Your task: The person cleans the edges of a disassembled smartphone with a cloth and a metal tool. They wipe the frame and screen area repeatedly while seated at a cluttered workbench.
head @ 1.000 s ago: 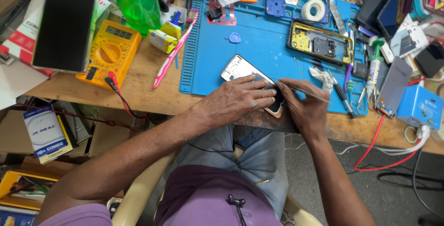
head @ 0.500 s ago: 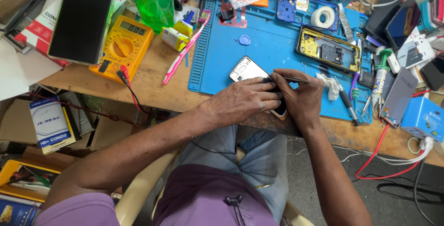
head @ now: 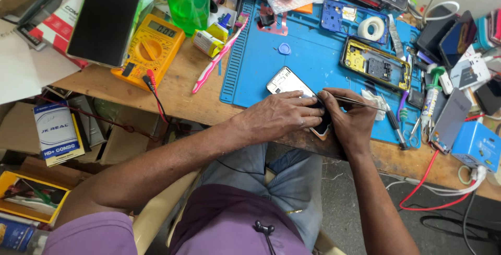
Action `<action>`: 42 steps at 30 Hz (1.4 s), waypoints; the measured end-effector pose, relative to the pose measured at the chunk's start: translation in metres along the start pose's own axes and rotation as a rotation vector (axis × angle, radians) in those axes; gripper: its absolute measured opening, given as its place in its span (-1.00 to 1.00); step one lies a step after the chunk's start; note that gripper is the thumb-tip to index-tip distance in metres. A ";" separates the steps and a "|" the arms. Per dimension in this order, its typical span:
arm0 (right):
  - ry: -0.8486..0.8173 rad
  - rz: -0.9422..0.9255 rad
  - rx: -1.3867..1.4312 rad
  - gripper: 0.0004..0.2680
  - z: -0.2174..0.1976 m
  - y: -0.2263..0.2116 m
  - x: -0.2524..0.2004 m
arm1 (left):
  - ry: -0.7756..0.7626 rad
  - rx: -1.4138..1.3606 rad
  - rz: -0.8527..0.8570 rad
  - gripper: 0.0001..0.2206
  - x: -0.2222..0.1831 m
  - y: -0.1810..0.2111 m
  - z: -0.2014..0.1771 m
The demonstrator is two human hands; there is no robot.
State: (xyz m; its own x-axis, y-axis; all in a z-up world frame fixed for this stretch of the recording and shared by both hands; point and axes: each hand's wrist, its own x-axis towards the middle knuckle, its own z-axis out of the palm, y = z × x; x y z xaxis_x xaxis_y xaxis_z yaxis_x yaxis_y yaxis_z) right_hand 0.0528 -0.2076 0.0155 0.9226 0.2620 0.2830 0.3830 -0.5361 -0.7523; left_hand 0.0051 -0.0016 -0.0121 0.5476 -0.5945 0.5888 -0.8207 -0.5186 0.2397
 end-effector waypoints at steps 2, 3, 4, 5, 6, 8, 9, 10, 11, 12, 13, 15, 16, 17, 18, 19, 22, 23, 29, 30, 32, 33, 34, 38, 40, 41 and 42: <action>0.003 -0.046 -0.071 -0.89 -0.002 0.001 -0.004 | 0.013 0.008 -0.001 -0.73 0.001 0.001 0.000; 0.000 -0.075 -0.106 -0.89 -0.002 0.001 -0.002 | 0.023 0.019 -0.006 -0.73 0.002 0.000 -0.001; 0.008 -0.078 -0.097 -0.89 -0.002 0.001 0.000 | 0.000 0.012 -0.009 -0.74 0.003 -0.001 -0.003; 0.013 -0.071 -0.087 -0.89 -0.001 0.001 -0.001 | -0.028 -0.003 -0.016 -0.75 0.002 -0.001 -0.004; 0.017 -0.064 -0.078 -0.89 0.000 0.001 -0.003 | -0.056 -0.017 -0.023 -0.76 0.001 0.000 -0.004; 0.014 -0.089 -0.118 -0.89 0.000 -0.001 -0.005 | -0.028 -0.012 -0.014 -0.75 0.000 0.002 -0.005; 0.016 -0.108 -0.139 -0.90 0.000 -0.003 -0.003 | -0.011 -0.003 -0.007 -0.74 0.001 0.001 -0.005; 0.022 -0.119 -0.152 -0.89 0.000 -0.005 -0.001 | 0.011 0.007 0.005 -0.74 0.002 -0.001 -0.005; 0.022 -0.127 -0.166 -0.89 0.000 -0.006 -0.002 | 0.032 0.013 0.011 -0.74 0.002 0.000 -0.003; 0.022 -0.135 -0.179 -0.89 0.000 -0.007 -0.002 | 0.054 0.019 0.017 -0.74 0.002 0.000 -0.001; 0.012 -0.150 -0.163 -0.89 0.002 -0.008 -0.001 | 0.043 0.026 0.015 -0.74 0.001 0.000 0.000; -0.002 -0.178 -0.130 -0.88 0.005 -0.008 0.005 | 0.019 0.041 0.015 -0.74 0.001 -0.001 0.002; -0.008 -0.177 -0.121 -0.88 0.008 -0.009 0.007 | -0.003 0.039 0.006 -0.74 0.001 0.000 0.002; -0.013 -0.177 -0.114 -0.88 0.011 -0.009 0.010 | -0.023 0.037 -0.002 -0.74 0.001 0.000 0.002; -0.018 -0.177 -0.108 -0.89 0.013 -0.010 0.011 | -0.043 0.035 -0.009 -0.74 0.001 0.000 0.001; -0.018 -0.187 -0.132 -0.89 0.011 -0.010 0.010 | -0.024 0.037 0.003 -0.74 0.002 0.000 0.001; -0.013 -0.179 -0.186 -0.89 0.003 -0.008 0.002 | 0.036 0.044 0.029 -0.73 0.000 -0.001 0.002; -0.003 -0.151 -0.196 -0.89 -0.004 -0.008 -0.003 | 0.061 0.046 0.036 -0.73 0.001 0.000 0.003; -0.065 -0.173 -0.158 -0.88 0.017 -0.009 0.024 | 0.005 0.020 -0.001 -0.79 -0.001 0.000 0.004; -0.084 -0.198 -0.179 -0.88 0.021 -0.012 0.029 | -0.012 0.026 -0.014 -0.80 -0.001 0.000 0.002; -0.080 -0.214 -0.217 -0.88 0.023 -0.018 0.032 | -0.025 0.010 -0.018 -0.80 -0.001 0.000 0.000; -0.081 -0.228 -0.235 -0.88 0.024 -0.020 0.035 | -0.027 0.006 -0.024 -0.81 -0.001 -0.001 -0.001; -0.071 -0.213 -0.216 -0.88 0.020 -0.021 0.031 | 0.013 0.017 0.006 -0.80 -0.001 -0.002 -0.001; -0.070 -0.125 -0.186 -0.88 0.009 -0.019 0.018 | 0.109 0.029 0.045 -0.79 -0.001 -0.002 0.006; -0.081 -0.143 -0.201 -0.88 0.016 -0.018 0.022 | 0.047 0.032 0.012 -0.79 -0.003 0.000 0.006; -0.089 -0.192 -0.220 -0.87 0.026 -0.018 0.034 | -0.012 0.038 -0.013 -0.80 -0.002 0.000 0.005; -0.096 -0.241 -0.239 -0.87 0.032 -0.020 0.043 | -0.071 0.044 -0.038 -0.80 -0.002 0.000 0.004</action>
State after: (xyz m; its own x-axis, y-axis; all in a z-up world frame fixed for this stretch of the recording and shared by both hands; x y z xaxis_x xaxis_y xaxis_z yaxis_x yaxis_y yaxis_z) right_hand 0.0837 -0.1600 0.0232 0.8005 0.4717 0.3696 0.5992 -0.6196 -0.5070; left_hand 0.0053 -0.0028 -0.0160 0.5899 -0.6151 0.5232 -0.7919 -0.5673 0.2259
